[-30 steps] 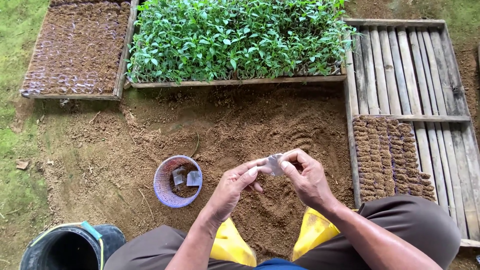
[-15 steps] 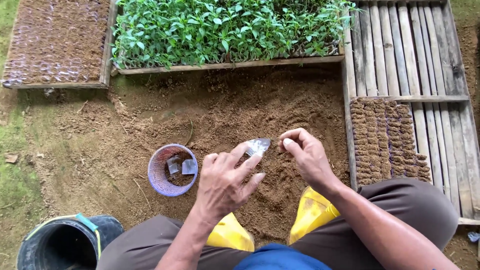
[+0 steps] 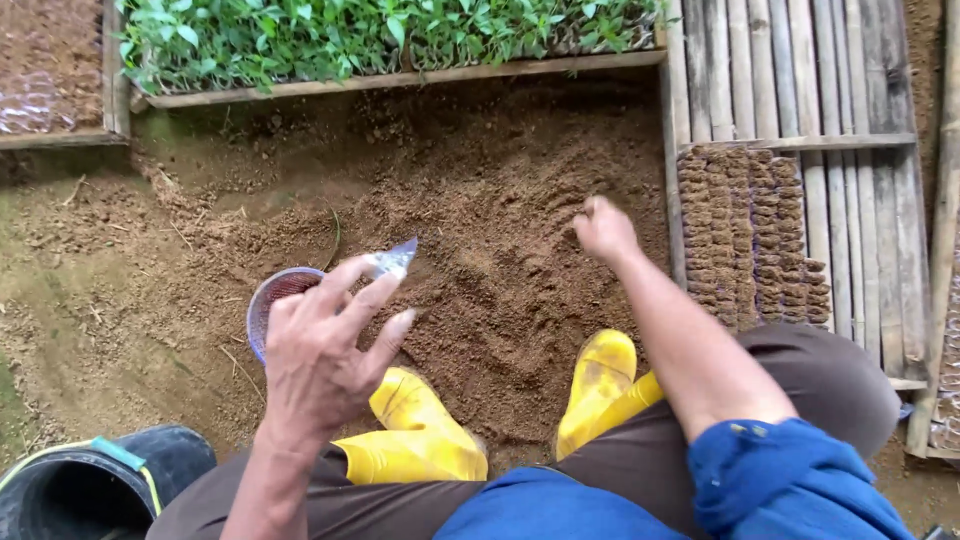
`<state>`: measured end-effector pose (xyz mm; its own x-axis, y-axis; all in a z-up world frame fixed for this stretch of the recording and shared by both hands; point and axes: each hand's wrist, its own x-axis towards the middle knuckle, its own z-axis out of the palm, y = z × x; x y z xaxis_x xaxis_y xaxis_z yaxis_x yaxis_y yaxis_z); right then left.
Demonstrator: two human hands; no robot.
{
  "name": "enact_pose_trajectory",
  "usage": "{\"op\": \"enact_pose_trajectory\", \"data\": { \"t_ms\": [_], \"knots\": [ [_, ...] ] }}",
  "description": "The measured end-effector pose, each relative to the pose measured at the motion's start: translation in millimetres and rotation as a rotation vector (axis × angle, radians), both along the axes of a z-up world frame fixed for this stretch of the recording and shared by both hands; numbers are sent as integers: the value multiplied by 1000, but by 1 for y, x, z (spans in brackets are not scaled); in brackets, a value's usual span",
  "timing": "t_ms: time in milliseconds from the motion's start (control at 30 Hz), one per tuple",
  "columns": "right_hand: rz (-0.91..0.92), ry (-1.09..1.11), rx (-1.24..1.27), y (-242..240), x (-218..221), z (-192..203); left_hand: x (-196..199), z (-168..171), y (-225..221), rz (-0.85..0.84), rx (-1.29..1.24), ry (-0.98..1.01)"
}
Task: Manually filling small plastic sleeves with soil to create seedling plugs for agricultural use.
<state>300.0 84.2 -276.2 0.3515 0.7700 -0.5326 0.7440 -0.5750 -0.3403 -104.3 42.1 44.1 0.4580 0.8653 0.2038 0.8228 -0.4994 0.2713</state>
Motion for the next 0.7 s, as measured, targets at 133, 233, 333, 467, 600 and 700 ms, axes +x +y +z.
{"op": "enact_pose_trajectory", "data": {
  "t_ms": [133,233,333,467,600,700],
  "knots": [
    [4,23,-208,-14,-65,70,-1,-12,4,-23,-51,82],
    [19,65,-206,-17,-81,54,2,-13,11,-31,-58,49],
    [-34,78,-213,-22,-101,60,5,-14,14,-38,-73,33],
    [-108,58,-159,-27,-131,50,8,-21,16,-44,-76,23],
    [-121,44,20,-37,-166,52,10,-20,12,-52,-61,9],
    [97,-18,147,-41,-188,25,11,-20,9,-59,-69,17]
  ]
}}
